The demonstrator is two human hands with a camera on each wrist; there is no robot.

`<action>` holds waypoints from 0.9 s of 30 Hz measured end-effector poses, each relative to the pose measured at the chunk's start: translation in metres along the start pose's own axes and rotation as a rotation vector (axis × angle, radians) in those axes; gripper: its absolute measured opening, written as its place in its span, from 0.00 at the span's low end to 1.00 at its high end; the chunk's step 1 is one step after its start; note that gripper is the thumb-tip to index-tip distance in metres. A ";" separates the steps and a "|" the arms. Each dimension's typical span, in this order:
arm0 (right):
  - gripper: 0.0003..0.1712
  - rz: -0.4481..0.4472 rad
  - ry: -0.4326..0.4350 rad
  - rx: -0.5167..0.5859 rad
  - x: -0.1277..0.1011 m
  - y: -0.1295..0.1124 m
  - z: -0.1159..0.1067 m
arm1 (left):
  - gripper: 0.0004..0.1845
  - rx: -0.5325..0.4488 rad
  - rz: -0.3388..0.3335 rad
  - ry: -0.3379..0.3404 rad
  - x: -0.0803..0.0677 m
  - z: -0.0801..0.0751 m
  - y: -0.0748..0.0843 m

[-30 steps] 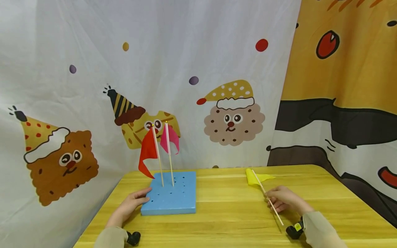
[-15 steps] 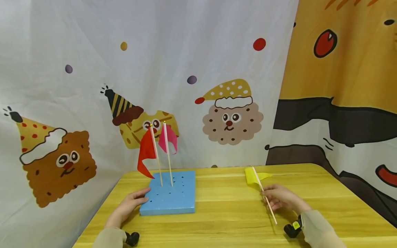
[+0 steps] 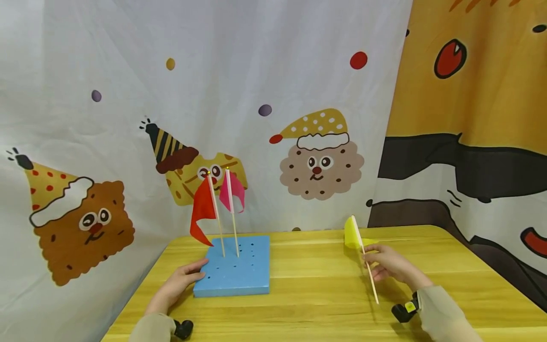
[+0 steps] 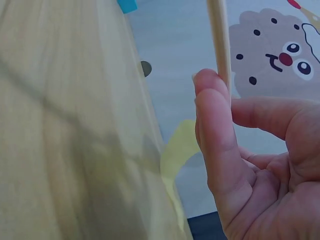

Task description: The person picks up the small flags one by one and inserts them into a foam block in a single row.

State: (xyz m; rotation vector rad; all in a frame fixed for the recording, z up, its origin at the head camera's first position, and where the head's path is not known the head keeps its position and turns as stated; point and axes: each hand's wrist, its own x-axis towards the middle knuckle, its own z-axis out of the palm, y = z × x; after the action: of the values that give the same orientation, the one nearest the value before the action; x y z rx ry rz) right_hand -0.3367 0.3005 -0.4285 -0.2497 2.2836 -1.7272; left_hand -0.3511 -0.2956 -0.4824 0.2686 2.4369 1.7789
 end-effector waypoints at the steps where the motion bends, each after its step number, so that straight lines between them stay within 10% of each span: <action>1: 0.31 -0.001 0.002 -0.006 0.000 -0.002 0.000 | 0.30 -0.002 0.001 0.000 0.000 0.000 0.000; 27: 0.30 -0.129 0.016 -0.121 -0.006 -0.069 0.014 | 0.30 -0.014 0.022 -0.008 0.000 -0.002 -0.002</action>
State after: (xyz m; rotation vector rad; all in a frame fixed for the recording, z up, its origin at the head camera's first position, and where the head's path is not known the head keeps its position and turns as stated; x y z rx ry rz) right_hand -0.3281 0.2709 -0.3652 -0.4181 2.4359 -1.6568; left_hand -0.3520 -0.2984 -0.4833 0.3021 2.4243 1.7989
